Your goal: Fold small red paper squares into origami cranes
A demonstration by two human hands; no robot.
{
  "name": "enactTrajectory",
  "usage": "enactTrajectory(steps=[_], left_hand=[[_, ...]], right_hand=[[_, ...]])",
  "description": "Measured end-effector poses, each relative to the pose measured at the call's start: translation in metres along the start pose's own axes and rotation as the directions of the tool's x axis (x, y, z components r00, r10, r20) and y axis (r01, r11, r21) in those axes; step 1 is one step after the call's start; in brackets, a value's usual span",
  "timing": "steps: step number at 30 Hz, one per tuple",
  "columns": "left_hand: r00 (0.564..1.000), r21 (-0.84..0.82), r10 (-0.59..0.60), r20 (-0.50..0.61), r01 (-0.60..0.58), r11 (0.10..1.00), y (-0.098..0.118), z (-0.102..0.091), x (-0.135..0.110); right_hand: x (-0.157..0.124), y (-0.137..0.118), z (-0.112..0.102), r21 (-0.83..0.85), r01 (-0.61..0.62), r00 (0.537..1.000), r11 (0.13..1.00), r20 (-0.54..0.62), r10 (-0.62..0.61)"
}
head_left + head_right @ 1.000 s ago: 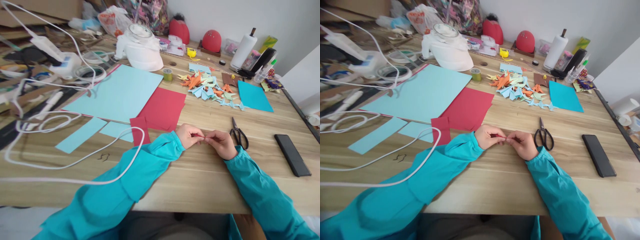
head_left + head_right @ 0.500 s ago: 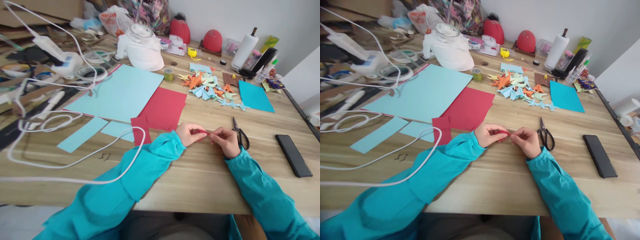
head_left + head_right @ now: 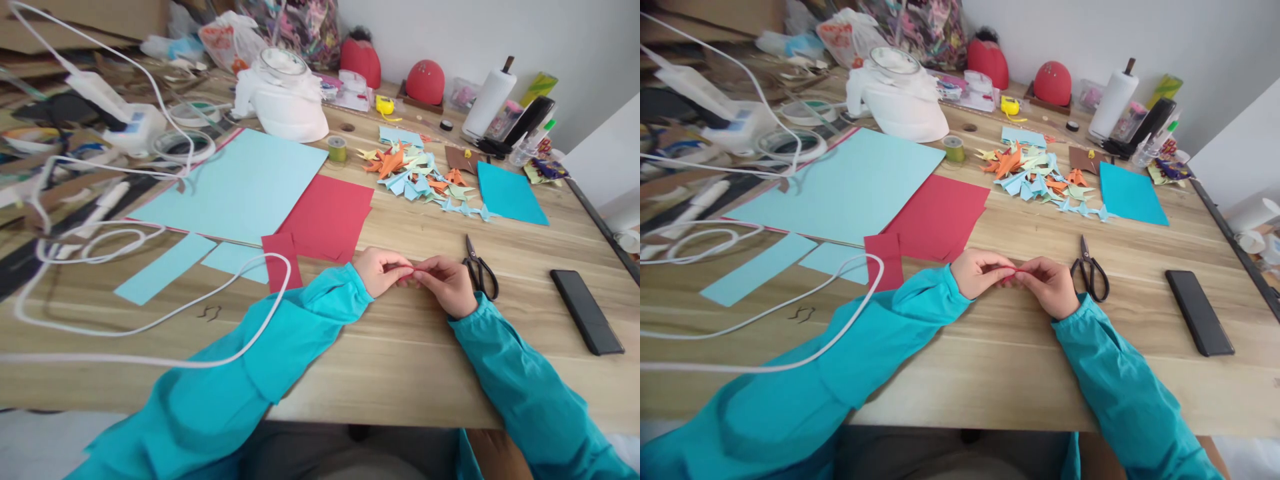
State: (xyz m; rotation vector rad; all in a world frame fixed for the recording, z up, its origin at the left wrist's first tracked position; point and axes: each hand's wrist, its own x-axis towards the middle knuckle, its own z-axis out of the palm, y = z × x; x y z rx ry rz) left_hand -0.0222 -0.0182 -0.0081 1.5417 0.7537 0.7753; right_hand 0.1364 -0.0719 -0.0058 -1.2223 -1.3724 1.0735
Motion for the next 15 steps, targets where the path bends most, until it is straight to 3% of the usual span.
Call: enactTrajectory(steps=[6,11,15], left_hand=[[0.999,0.052,0.041,0.025,-0.042,0.998,-0.0006,-0.0022,-0.0011],[0.998,0.123,0.053,0.043,-0.058,0.991,0.0008,-0.0044,-0.0008],[0.993,0.156,0.087,0.082,-0.099,0.983,0.0046,-0.0059,-0.0008]], right_hand=[[-0.0012,0.0016,0.0002,-0.016,0.012,0.999,1.0,0.043,-0.011],[-0.0031,0.0068,-0.0005,-0.15,0.047,0.998,0.988,0.046,-0.041],[-0.0051,0.0058,-0.0009,-0.251,0.095,0.99,0.963,0.128,-0.064]])
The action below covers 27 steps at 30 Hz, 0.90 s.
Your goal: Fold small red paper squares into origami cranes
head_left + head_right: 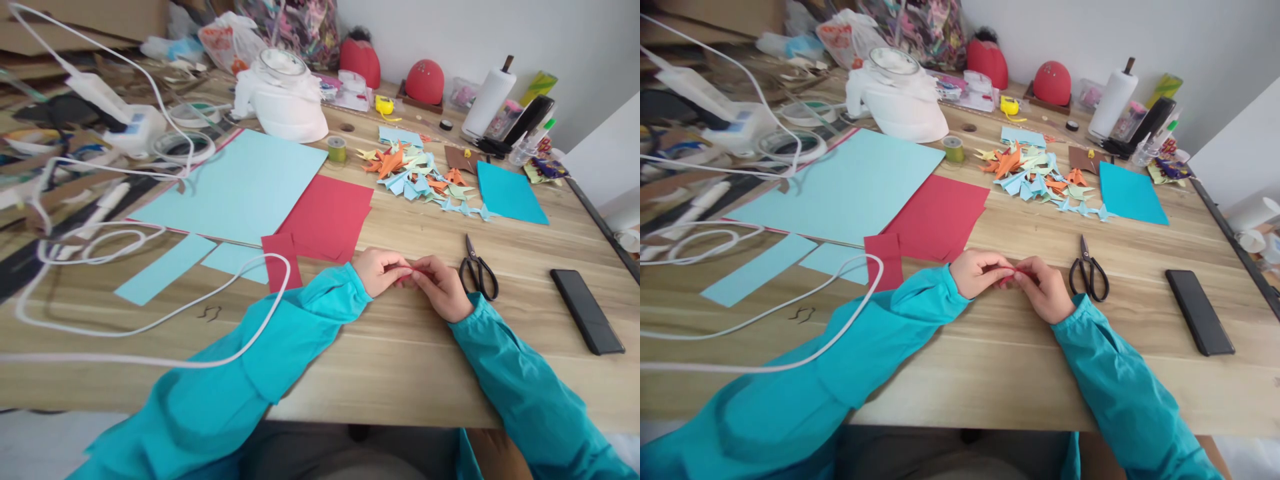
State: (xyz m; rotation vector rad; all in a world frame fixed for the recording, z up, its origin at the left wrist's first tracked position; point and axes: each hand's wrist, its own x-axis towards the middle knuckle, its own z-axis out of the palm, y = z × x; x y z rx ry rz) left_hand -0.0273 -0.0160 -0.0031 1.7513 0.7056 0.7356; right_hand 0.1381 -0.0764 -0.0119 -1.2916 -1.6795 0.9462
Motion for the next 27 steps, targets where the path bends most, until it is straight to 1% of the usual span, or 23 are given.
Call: enactTrajectory(steps=[4,6,11,14,17,19,21,23,27], left_hand=[[1.0,0.064,0.025,0.016,-0.026,0.998,0.0,-0.002,-0.001],[0.999,0.079,0.026,0.027,-0.029,0.996,-0.001,-0.002,-0.002],[0.998,0.059,0.003,0.059,-0.007,0.998,-0.003,-0.003,-0.002],[0.997,0.043,0.015,0.079,-0.018,0.999,-0.004,-0.002,-0.002],[0.996,-0.01,0.014,0.086,-0.013,1.0,-0.004,-0.001,-0.001],[0.997,-0.054,-0.007,0.08,0.012,0.998,-0.004,0.0,-0.001],[0.996,-0.109,-0.048,0.073,0.056,0.993,-0.004,0.001,-0.001],[0.994,-0.168,-0.094,0.05,0.101,0.981,-0.003,0.002,0.0],[0.985,-0.264,-0.168,-0.023,0.157,0.952,-0.001,0.003,0.001]], right_hand=[[0.0,-0.008,-0.002,-0.213,0.075,0.997,0.974,0.028,-0.07],[0.001,-0.011,-0.003,-0.246,0.105,0.994,0.964,0.053,-0.095],[0.002,-0.012,-0.004,-0.201,0.114,0.992,0.973,0.079,-0.1],[0.002,-0.012,-0.004,-0.171,0.114,0.991,0.979,0.087,-0.1],[0.003,-0.013,-0.005,-0.153,0.112,0.992,0.982,0.08,-0.101],[0.003,-0.013,-0.005,-0.142,0.116,0.992,0.983,0.07,-0.107],[0.002,-0.011,-0.004,-0.131,0.111,0.993,0.985,0.043,-0.107],[0.002,-0.007,-0.004,-0.112,0.088,0.996,0.99,-0.007,-0.09],[0.001,-0.001,-0.001,-0.037,0.007,0.993,0.999,-0.118,-0.011]])
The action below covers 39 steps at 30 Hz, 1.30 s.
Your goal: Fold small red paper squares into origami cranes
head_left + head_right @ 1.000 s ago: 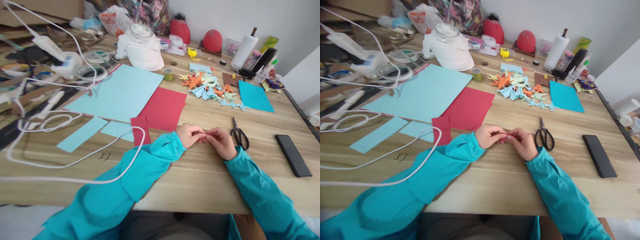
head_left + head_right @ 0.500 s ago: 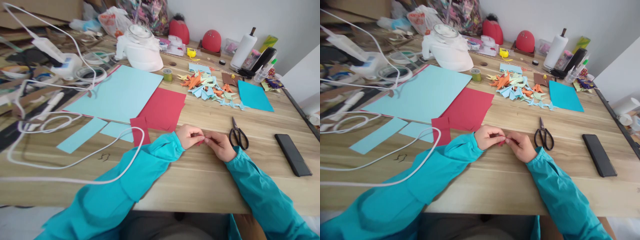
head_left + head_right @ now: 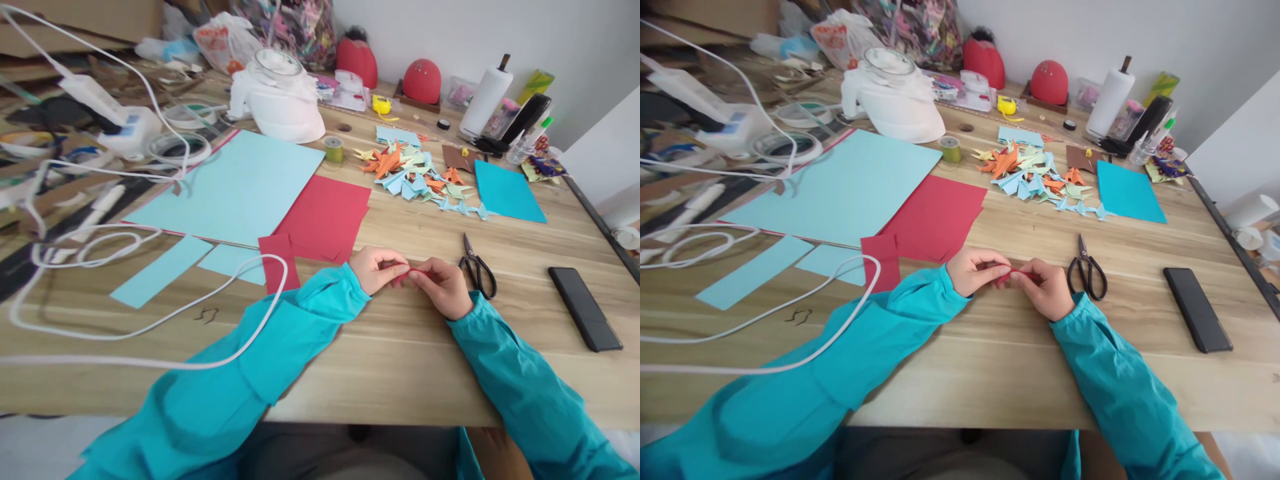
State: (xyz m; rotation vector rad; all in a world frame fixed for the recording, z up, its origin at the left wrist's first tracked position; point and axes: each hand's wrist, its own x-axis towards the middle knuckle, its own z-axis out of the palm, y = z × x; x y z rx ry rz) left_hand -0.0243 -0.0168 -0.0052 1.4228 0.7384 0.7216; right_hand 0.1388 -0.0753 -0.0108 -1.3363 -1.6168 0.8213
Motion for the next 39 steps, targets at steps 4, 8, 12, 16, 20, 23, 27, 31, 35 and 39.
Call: enactTrajectory(steps=[4,8,12,16,20,23,27,31,35,39], left_hand=[[0.998,-0.061,-0.032,-0.045,0.029,0.998,0.003,-0.002,0.001],[0.998,-0.083,-0.028,-0.063,0.023,0.996,0.004,-0.005,0.002],[0.998,-0.077,-0.022,-0.057,0.017,0.997,0.003,-0.005,0.002],[0.998,-0.075,-0.029,-0.058,0.025,0.997,0.003,-0.005,0.002],[0.999,-0.074,-0.031,-0.034,0.029,0.997,0.003,-0.007,0.002],[0.999,-0.082,-0.03,-0.017,0.028,0.996,0.005,-0.009,0.003],[0.999,-0.097,-0.034,-0.004,0.034,0.995,0.007,-0.009,0.002],[0.998,-0.125,-0.061,0.014,0.062,0.99,0.007,-0.009,0.003],[0.996,-0.114,-0.089,0.032,0.092,0.989,0.004,-0.007,0.003],[0.993,-0.123,-0.1,0.069,0.108,0.987,0.003,-0.002,0.002]], right_hand=[[0.001,0.0,0.001,0.039,-0.043,0.998,0.998,-0.04,0.045],[0.002,-0.002,0.0,0.062,-0.043,0.998,0.997,-0.032,0.045],[0.002,-0.001,0.0,0.106,-0.045,0.999,0.993,-0.024,0.048],[0.002,-0.002,-0.001,0.099,-0.036,0.999,0.994,-0.02,0.038],[0.002,-0.004,-0.001,0.087,-0.025,0.999,0.996,-0.033,0.028],[0.002,-0.006,-0.002,0.104,-0.033,0.999,0.994,-0.033,0.037],[0.002,-0.009,-0.004,0.137,-0.054,0.998,0.989,-0.006,0.056],[0.002,-0.01,-0.004,0.135,-0.074,0.997,0.988,-0.013,0.077],[0.003,-0.007,-0.002,0.198,-0.091,0.995,0.976,-0.028,0.098],[0.003,-0.005,0.0,0.205,-0.083,0.996,0.975,0.035,0.077]])
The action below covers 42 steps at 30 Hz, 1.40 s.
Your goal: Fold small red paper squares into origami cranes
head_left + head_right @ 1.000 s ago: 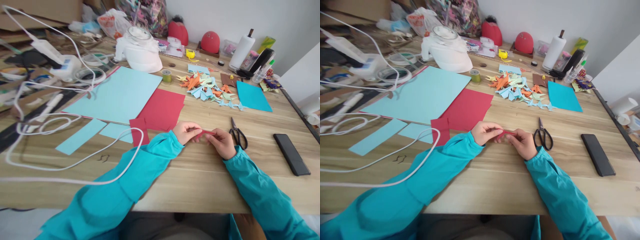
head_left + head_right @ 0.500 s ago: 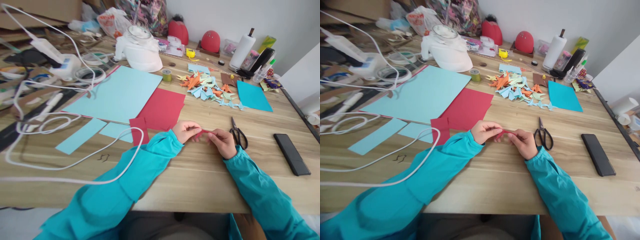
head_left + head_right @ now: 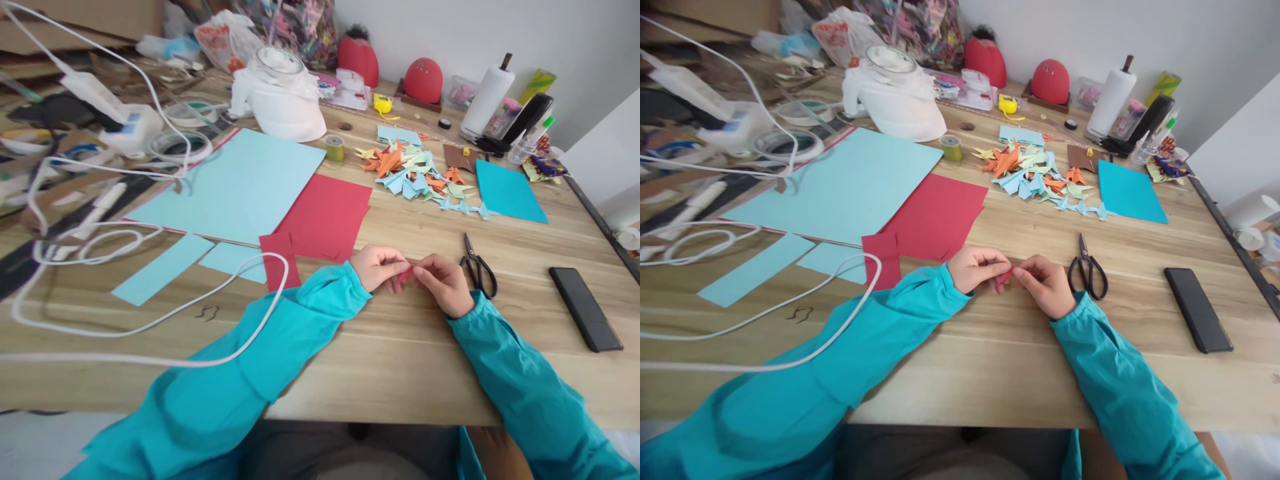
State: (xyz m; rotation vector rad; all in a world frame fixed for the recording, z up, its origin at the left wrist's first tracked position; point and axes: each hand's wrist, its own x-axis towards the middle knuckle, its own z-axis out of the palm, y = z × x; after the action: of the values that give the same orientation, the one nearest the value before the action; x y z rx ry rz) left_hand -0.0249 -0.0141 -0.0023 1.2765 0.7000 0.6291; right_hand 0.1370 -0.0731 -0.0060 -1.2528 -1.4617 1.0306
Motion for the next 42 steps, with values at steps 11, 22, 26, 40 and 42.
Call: enactTrajectory(steps=[11,22,26,40,42], left_hand=[[0.993,-0.17,-0.111,0.042,0.117,0.978,0.0022,0.0031,-0.0007],[0.997,-0.156,-0.06,0.048,0.067,0.986,-0.0029,0.0061,-0.0007],[0.999,-0.124,-0.025,0.042,0.03,0.992,-0.0024,0.0062,-0.0016],[0.997,-0.139,0.036,0.073,-0.026,0.99,-0.0032,0.0062,-0.0041],[0.998,-0.146,0.037,0.056,-0.029,0.989,-0.0028,0.0063,-0.0036]], right_hand=[[-0.0024,-0.0019,0.001,-0.04,0.025,0.999,0.999,-0.036,-0.026],[-0.0032,0.002,-0.0003,-0.02,-0.034,0.999,0.999,0.012,0.034],[-0.0019,0.0015,-0.0007,-0.014,-0.025,1.0,1.0,0.01,0.025],[-0.0008,-0.0014,-0.0003,0.001,-0.027,0.998,1.0,0.053,0.027],[-0.0004,-0.0006,-0.0005,0.03,-0.025,0.999,0.999,0.045,0.024]])
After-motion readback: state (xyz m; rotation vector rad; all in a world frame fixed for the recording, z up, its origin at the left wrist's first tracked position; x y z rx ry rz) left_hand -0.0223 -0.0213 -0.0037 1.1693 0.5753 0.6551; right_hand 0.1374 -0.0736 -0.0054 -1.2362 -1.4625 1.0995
